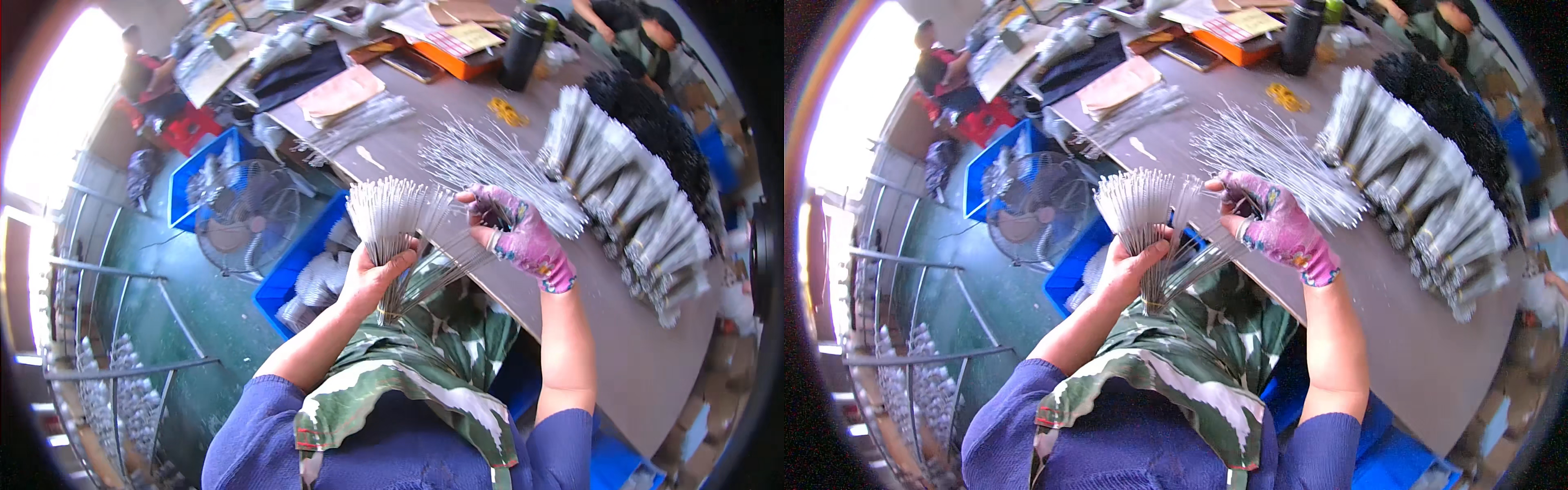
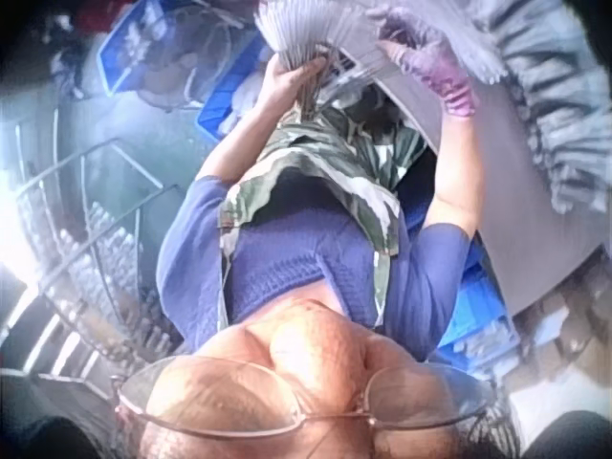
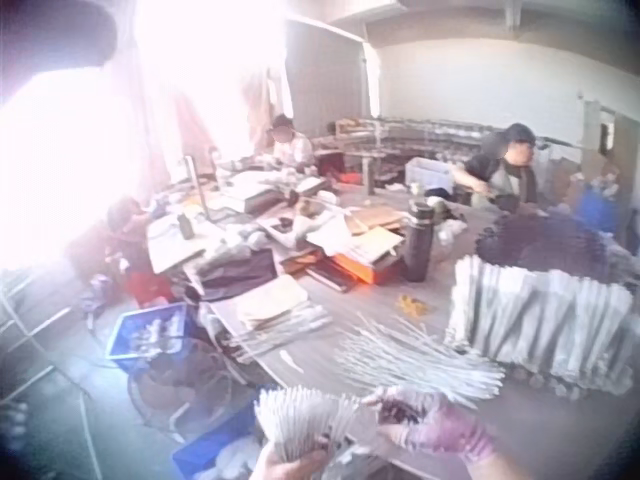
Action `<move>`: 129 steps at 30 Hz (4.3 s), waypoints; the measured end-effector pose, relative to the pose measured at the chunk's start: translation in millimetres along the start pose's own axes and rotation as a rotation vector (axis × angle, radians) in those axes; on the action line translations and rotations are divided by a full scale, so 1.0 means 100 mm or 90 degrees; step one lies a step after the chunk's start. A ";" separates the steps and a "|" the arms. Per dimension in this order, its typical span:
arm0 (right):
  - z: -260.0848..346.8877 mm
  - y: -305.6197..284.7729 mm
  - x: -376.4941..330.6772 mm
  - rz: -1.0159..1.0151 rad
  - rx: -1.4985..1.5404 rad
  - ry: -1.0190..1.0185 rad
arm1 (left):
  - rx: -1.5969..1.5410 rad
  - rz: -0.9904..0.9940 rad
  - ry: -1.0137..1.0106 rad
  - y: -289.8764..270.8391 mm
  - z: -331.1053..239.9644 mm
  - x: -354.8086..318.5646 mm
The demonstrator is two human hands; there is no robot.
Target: The recorder bundles sets of white plastic rods by wrapping and twisting a thin wire around them.
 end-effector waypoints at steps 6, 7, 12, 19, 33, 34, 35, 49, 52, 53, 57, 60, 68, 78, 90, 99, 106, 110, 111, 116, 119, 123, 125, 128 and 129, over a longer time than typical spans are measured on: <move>0.10 0.18 0.26 0.101 0.030 -0.003 | 0.074 -0.152 0.100 -0.28 -0.33 -0.29; 0.12 0.22 0.28 0.124 0.043 -0.026 | 0.091 -0.184 0.116 -0.28 -0.43 -0.36; 0.30 0.55 0.49 0.199 0.124 -0.081 | 0.123 -0.227 0.105 -0.37 -0.48 -0.65; 0.61 1.19 0.64 0.317 0.094 -0.273 | 0.130 -0.294 0.132 -0.61 -0.66 -1.09; 1.06 1.80 0.93 0.302 -0.068 -0.133 | 0.103 -0.267 0.185 -0.99 -0.88 -1.24; 0.97 1.75 0.94 0.299 -0.041 -0.090 | 0.061 -0.296 0.204 -1.05 -0.87 -1.28; 0.97 1.73 0.92 0.316 -0.075 -0.065 | 0.031 -0.299 0.199 -1.09 -0.87 -1.30; 1.46 2.07 1.01 0.311 -0.254 -0.252 | -0.053 -0.138 0.175 -0.87 -0.90 -1.11; 1.24 1.81 1.04 0.268 -0.172 -0.192 | -0.142 -0.134 0.218 -0.92 -0.98 -1.14; 1.21 1.75 0.99 0.259 -0.137 -0.166 | -0.115 -0.119 0.212 -0.94 -0.99 -1.14; 1.14 1.72 0.99 0.281 -0.078 -0.115 | -0.027 -0.122 0.193 -1.00 -0.95 -1.13; 1.57 1.77 0.95 0.148 -0.329 -0.285 | -0.019 -0.119 0.160 -0.90 -0.90 -1.08; 1.14 1.77 1.04 0.258 -0.151 -0.123 | -0.171 -0.057 0.170 -0.92 -0.86 -1.09; 1.24 1.95 1.04 0.286 -0.282 -0.140 | -0.124 -0.112 0.124 -0.88 -0.84 -1.07; 1.16 1.81 0.99 0.307 -0.107 -0.094 | -0.174 -0.117 0.144 -1.05 -0.78 -1.09; 1.36 2.01 1.03 0.266 -0.318 -0.195 | -0.197 -0.100 0.132 -0.82 -0.75 -1.05; 1.10 1.77 1.04 0.258 -0.176 -0.116 | -0.185 -0.165 0.187 -0.90 -0.88 -1.08; 1.23 1.83 1.06 0.207 -0.279 -0.149 | -0.053 -0.120 0.166 -0.96 -0.79 -1.05; 1.24 1.85 1.08 0.208 -0.277 -0.150 | 0.024 -0.108 0.158 -0.96 -0.79 -1.05; 1.26 1.95 1.06 0.335 -0.163 -0.187 | 0.061 -0.044 0.129 -0.86 -0.85 -1.05; 1.16 1.88 1.11 0.307 -0.130 -0.157 | -0.045 -0.011 0.111 -0.83 -0.84 -1.07; 1.23 2.04 1.06 0.296 -0.221 -0.180 | -0.076 -0.053 0.111 -0.78 -0.84 -1.08; 1.22 2.02 1.08 0.295 -0.242 -0.192 | -0.098 -0.061 0.103 -0.83 -0.78 -1.06; 1.11 1.98 1.08 0.303 -0.211 -0.175 | -0.102 -0.068 0.096 -0.87 -0.74 -1.01; 1.11 1.96 1.08 0.295 -0.179 -0.191 | -0.083 -0.067 0.095 -0.87 -0.75 -0.99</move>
Point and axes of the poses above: each hand's wrist, its own x-axis towards the middle knuckle, its own y-axis out of the palm, z = x × y, the point moved 9 cm from there along x, towards the middle knuckle, and after that the axes turned 7 degrees about z, right-handed, at the moved point
